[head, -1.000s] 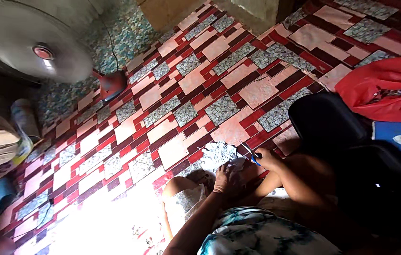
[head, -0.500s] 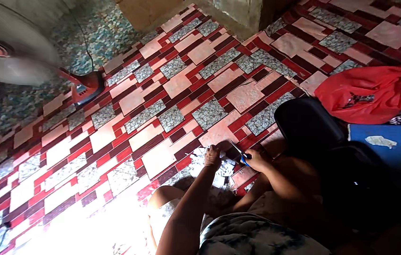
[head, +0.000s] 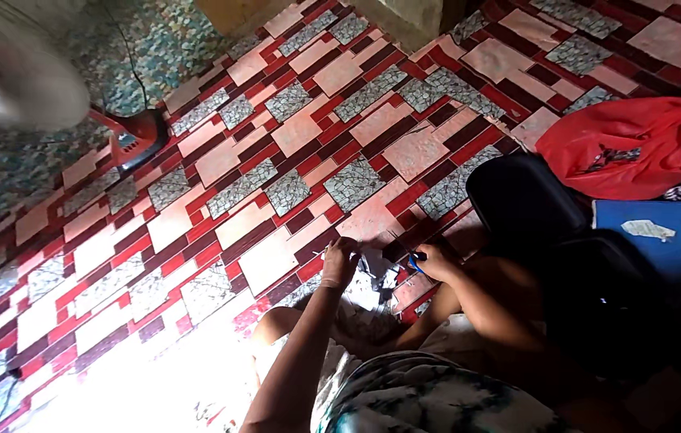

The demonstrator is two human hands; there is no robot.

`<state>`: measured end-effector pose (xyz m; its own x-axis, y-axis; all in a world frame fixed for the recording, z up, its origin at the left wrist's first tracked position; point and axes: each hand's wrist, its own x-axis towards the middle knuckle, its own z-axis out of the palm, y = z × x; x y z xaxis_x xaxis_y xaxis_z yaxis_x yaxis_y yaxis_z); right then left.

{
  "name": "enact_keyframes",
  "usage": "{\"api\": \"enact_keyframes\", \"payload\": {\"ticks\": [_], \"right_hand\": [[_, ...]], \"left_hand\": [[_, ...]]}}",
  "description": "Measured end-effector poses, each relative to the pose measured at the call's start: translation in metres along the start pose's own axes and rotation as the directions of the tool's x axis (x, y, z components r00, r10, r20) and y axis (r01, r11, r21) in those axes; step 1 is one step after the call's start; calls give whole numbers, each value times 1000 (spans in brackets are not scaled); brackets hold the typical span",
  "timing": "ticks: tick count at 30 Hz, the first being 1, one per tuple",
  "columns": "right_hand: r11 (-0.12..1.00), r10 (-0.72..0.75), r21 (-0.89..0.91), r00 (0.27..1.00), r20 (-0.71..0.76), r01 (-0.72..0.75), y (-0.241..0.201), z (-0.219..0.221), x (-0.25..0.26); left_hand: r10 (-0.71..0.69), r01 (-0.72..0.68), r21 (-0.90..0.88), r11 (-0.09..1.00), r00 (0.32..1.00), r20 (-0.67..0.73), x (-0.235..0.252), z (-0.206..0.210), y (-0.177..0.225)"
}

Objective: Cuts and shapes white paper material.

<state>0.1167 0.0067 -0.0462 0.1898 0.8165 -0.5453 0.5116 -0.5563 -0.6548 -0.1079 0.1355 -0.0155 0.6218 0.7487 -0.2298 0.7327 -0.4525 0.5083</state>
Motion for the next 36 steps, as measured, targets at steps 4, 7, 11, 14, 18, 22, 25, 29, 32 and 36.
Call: {"api": "enact_keyframes", "payload": {"ticks": [4, 7, 11, 14, 18, 22, 25, 29, 32, 36], "right_hand": [[1000, -15, -17, 1000, -11, 14, -2, 2, 0], [999, -26, -22, 999, -33, 26, -1, 2, -5], [999, -39, -17, 997, -62, 38, 7, 6, -6], [1000, -22, 2, 997, -70, 22, 10, 8, -5], [1000, 3, -4, 998, -58, -3, 14, 14, 1], [998, -1, -57, 998, -58, -2, 18, 18, 6], [995, -8, -99, 998, -70, 1, 17, 19, 5], [996, -17, 85, 993, -117, 27, 3, 24, -4], [960, -55, 262, 984, -171, 99, -29, 40, -19], [887, -250, 356, 954, -165, 294, -43, 84, -22]], "left_hand": [[35, -39, -48, 998, 997, -71, -42, -20, -4], [23, -50, -133, 990, 980, -198, -67, -18, -11], [-62, -13, -216, 976, 939, -338, -97, -13, -18], [-212, 61, -354, 933, 888, -407, -116, 0, -34], [-487, 37, -786, 618, 802, -345, -131, 34, -61], [-589, -3, -961, 275, 790, -171, -128, 52, -74], [-633, 19, -988, 156, 769, -85, -118, 50, -70], [-560, 35, -980, 194, 824, -82, -111, 61, -76], [-442, 84, -976, 201, 897, -14, -112, 63, -72], [-307, 122, -973, 196, 950, 57, -114, 62, -64]]}}
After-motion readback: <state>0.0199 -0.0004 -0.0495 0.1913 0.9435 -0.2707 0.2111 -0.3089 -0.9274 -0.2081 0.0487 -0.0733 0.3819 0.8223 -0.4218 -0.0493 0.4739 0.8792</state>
